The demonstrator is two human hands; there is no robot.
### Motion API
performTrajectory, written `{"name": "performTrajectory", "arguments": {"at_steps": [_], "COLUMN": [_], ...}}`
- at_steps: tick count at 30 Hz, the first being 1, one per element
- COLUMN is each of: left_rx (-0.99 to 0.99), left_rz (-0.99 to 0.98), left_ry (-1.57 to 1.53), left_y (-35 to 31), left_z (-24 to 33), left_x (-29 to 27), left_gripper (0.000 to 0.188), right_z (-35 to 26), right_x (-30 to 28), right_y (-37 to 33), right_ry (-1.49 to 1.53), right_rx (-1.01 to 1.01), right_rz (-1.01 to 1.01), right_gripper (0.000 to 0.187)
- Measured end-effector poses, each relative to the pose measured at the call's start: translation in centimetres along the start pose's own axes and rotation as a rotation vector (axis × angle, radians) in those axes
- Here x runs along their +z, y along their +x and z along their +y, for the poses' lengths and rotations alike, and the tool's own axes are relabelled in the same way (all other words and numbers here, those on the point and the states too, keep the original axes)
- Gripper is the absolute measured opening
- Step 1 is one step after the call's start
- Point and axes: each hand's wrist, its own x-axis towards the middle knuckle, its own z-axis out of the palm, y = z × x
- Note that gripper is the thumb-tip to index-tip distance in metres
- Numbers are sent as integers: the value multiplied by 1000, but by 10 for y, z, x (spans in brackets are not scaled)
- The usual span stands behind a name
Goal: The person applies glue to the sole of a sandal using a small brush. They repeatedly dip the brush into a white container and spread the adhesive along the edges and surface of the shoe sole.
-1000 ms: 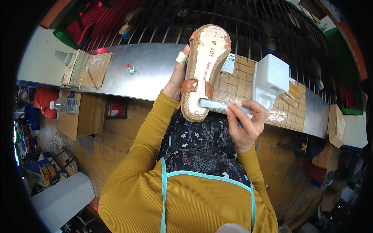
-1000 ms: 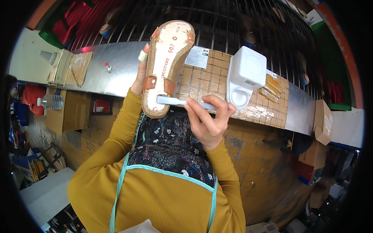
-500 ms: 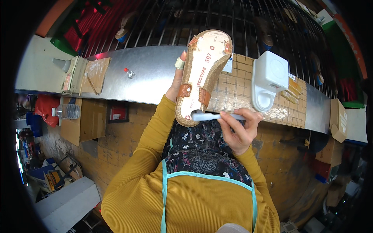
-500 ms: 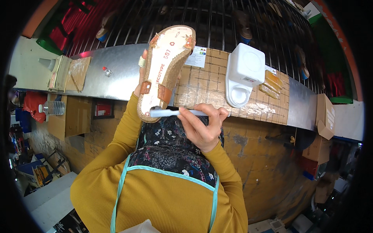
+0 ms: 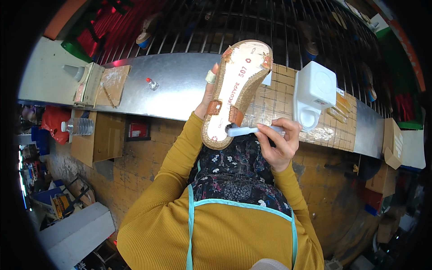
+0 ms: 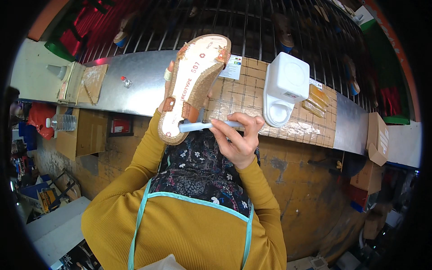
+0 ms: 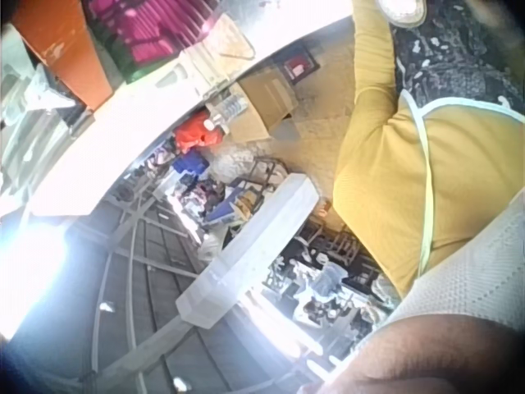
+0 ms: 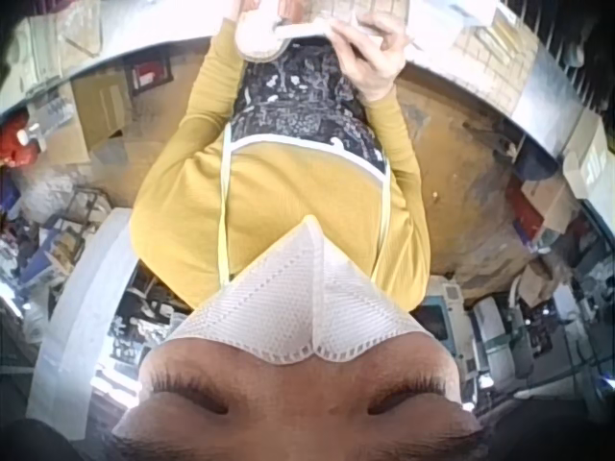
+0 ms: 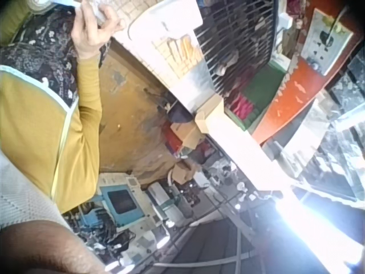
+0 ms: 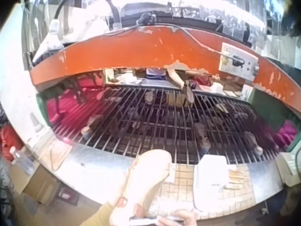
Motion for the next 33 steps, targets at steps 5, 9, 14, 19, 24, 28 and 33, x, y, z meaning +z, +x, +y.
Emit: {"name": "performTrajectory", "arguments": {"at_steps": [5, 9, 14, 19, 24, 28, 33], "left_rx": [39, 119, 160, 208, 241, 220, 220], "left_rz": [-10, 83, 26, 128, 153, 153, 178], "left_ry": [20, 197, 239, 314, 491, 467, 439], "left_y": [4, 3, 1, -2, -3, -4, -7], "left_z": [2, 3, 18, 20, 14, 17, 21], "left_x": [-10, 1, -5, 10, 22, 20, 6], "left_gripper": [91, 92, 86, 85, 84, 84, 84], "right_z": [-6, -12, -21, -22, -1, -7, -18], "right_x": [-7, -5, -12, -8, 9, 2, -14], "right_y": [-1, 12, -5, 5, 42, 29, -1], "right_ry": [27, -150, -205, -36, -168, -130, -44], "right_rx": [-14, -26, -49, -31, 11, -31, -44], "right_rz": [17, 60, -14, -4, 78, -26, -122], "right_gripper": [32, 33, 33, 33, 28, 27, 25]}}
